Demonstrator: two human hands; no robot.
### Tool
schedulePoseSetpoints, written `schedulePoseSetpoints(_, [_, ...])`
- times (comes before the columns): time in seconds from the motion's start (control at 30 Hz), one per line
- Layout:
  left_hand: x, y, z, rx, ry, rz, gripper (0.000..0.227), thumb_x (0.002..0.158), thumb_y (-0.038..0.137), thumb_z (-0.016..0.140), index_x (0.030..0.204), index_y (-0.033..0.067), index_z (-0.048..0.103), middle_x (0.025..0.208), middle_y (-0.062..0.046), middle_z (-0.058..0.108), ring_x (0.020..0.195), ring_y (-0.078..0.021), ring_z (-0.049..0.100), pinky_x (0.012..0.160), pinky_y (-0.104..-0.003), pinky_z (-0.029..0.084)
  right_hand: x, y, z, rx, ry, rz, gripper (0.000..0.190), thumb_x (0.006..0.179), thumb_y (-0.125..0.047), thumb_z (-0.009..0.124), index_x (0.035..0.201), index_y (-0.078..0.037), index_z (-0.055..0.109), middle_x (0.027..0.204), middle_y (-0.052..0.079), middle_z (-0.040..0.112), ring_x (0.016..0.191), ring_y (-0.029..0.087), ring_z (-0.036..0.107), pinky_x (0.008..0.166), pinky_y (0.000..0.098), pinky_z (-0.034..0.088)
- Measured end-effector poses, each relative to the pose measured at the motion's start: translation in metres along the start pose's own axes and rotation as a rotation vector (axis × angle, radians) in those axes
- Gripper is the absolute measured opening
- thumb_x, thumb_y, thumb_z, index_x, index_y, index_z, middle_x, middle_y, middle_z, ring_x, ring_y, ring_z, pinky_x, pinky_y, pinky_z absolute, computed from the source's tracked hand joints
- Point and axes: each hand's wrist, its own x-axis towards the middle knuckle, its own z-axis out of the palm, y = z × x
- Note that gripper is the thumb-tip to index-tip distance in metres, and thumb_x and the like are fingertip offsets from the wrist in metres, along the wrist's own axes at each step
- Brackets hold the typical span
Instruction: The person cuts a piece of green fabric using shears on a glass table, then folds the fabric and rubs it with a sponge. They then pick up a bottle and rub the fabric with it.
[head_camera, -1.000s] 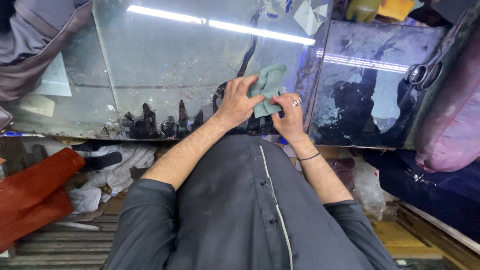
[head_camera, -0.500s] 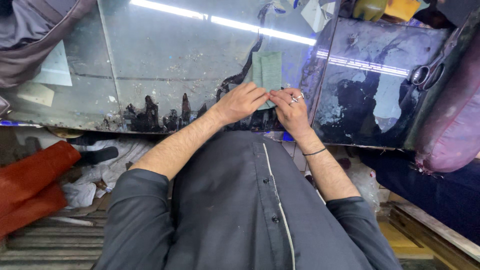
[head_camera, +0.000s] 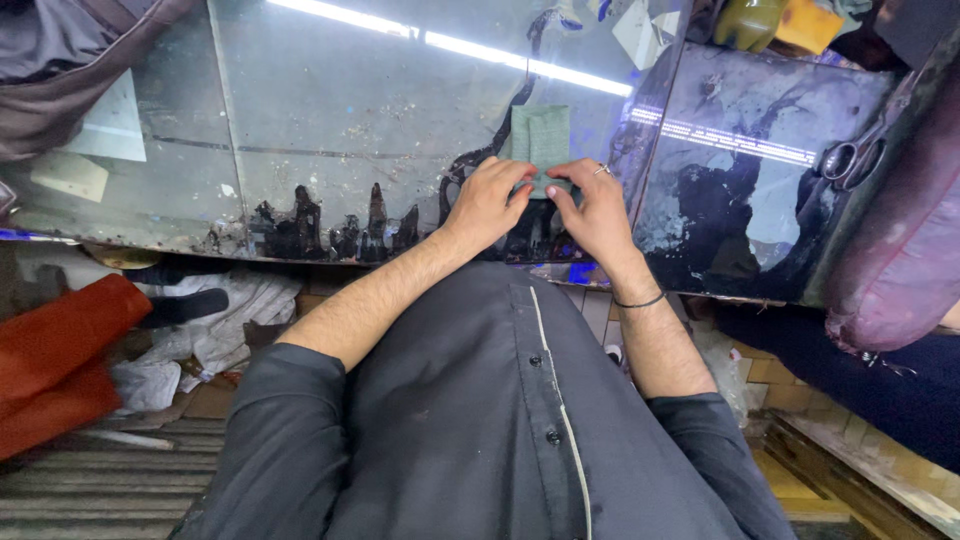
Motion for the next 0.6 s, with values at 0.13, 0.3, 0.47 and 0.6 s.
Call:
schedulePoseSetpoints(0.13, [0.004,0.006,0.0,0.005,-0.005,-0.083,0.021,0.089,0.007,0.071,0.108,0.0031,0.063,0.101,-0.008,0.069,0.099,-0.0309,0.063,0.084,-0.043,0.051,0.009,0.003,0.002,0.027,0.018,0.124,0.022,0.083,-0.006,0.082,0.101,-0.002,0.072,0.097,0.01,0.073,0.086,0.023,0.07,0.077,0.0335,0.054])
schedulePoseSetpoints(0.3, [0.001,0.013,-0.014,0.333,-0.028,0.33,0.014,0.088,0.008,0.069,0.102,0.0035,0.066,0.102,-0.01,0.059,0.095,-0.0291,0.058,0.077,-0.042,0.049,0.013,0.013,0.007,0.072,0.013,0.218,0.024,0.079,-0.007,0.085,0.098,-0.002,0.071,0.091,0.006,0.072,0.08,0.014,0.067,0.075,0.0272,0.056])
schedulePoseSetpoints(0.47, [-0.002,0.017,-0.015,0.382,-0.089,0.545,0.024,0.09,0.008,0.063,0.112,-0.0016,0.067,0.107,-0.006,0.059,0.1,-0.0223,0.057,0.083,-0.035,0.051,0.018,0.021,0.01,0.05,0.016,0.289,0.021,0.078,-0.005,0.084,0.094,-0.001,0.071,0.085,0.004,0.071,0.075,0.01,0.064,0.07,0.0247,0.054])
schedulePoseSetpoints(0.6, [-0.003,0.016,-0.003,0.334,-0.053,0.398,0.021,0.092,0.01,0.064,0.111,-0.001,0.065,0.104,-0.007,0.058,0.099,-0.0244,0.058,0.082,-0.037,0.05,0.018,0.023,0.009,0.092,-0.005,0.332,0.016,0.084,-0.007,0.081,0.096,-0.001,0.073,0.082,0.002,0.072,0.074,0.008,0.063,0.069,0.0242,0.053])
